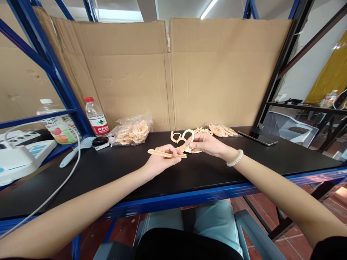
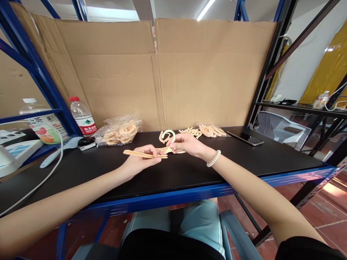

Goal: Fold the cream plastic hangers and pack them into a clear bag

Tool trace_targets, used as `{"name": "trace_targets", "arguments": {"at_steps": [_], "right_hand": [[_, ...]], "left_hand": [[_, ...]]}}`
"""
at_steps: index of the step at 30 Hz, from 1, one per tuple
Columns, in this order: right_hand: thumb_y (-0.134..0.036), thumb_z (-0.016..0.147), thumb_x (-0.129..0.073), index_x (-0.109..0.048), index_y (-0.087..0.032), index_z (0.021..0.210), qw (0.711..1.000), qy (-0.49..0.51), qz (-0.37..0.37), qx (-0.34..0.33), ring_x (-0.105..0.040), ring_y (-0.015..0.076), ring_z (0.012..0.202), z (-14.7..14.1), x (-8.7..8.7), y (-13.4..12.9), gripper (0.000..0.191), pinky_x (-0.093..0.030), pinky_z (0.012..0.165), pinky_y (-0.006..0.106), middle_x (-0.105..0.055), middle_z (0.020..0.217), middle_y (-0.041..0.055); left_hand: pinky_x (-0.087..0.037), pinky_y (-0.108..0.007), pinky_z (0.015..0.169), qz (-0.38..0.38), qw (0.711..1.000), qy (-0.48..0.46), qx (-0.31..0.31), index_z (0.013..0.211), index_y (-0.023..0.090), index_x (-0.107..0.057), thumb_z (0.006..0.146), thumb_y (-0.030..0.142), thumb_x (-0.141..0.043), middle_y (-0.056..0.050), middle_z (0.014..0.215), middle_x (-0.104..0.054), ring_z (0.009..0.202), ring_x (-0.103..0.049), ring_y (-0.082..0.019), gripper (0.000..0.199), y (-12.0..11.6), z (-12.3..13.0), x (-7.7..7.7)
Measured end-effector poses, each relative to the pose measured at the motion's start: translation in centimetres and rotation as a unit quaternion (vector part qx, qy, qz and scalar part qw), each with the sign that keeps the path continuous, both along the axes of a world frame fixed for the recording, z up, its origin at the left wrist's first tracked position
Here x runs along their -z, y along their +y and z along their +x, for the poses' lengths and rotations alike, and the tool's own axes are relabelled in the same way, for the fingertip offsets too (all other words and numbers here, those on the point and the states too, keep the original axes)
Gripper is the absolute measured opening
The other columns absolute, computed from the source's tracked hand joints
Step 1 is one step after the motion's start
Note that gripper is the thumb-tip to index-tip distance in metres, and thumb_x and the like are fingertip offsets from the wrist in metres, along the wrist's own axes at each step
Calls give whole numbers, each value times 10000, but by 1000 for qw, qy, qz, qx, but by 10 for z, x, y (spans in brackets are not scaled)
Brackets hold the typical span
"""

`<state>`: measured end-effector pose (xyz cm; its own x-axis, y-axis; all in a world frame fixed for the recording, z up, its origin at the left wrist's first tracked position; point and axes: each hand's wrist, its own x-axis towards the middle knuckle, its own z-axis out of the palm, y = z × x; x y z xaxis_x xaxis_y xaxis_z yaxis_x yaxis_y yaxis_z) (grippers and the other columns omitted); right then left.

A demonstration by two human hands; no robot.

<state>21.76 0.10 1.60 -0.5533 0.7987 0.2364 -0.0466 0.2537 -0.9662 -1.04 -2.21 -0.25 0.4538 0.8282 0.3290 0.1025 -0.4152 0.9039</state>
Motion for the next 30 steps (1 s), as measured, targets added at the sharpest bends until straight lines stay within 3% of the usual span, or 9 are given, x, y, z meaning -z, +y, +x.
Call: {"name": "trace_targets", "arguments": {"at_steps": [6, 11, 18, 25, 30], "right_hand": [[-392, 756, -780, -633, -163, 853, 999, 18, -25, -34, -647, 102, 660, -2, 0, -1, 289, -534, 591, 225, -648, 807, 3], [-274, 665, -856, -645, -145, 829, 999, 24, -26, 5, -693, 135, 678, -5, 4, 0, 296, -584, 667, 268, -674, 721, -5], [-283, 687, -836, -701, -134, 845, 1000, 11, -18, 17, -702, 136, 756, -7, 8, 0, 255, -578, 714, 249, -721, 780, 30], [-313, 713, -821, -697, -130, 874, 997, -12, -63, -45, -697, 181, 956, -5, 6, 0, 273, -581, 823, 289, -728, 1010, 81], [-292, 675, -851, -666, -129, 840, 994, -6, -84, -64, -710, 209, 965, -6, 6, 0, 297, -581, 846, 320, -722, 1081, 104]], "left_hand": [[-521, -358, 839, 27, 999, -23, -24, 743, 177, -557, 704, 338, -789, -79, 948, -726, 934, -683, -244, 286, 0, -1, 1], [-519, -358, 822, 31, 999, -22, -25, 783, 175, -560, 710, 344, -786, -75, 936, -723, 906, -681, -234, 292, 1, -1, 1], [-524, -337, 769, 55, 998, -1, -33, 759, 166, -573, 714, 317, -774, -85, 891, -719, 889, -690, -246, 256, 2, -1, 1], [-544, -363, 797, 67, 997, -11, -35, 779, 166, -576, 725, 307, -772, -93, 865, -726, 941, -702, -282, 247, 3, -2, 2], [-552, -330, 739, 84, 996, 8, -28, 764, 164, -579, 726, 301, -772, -97, 853, -734, 870, -719, -264, 240, 3, -1, 1]]}}
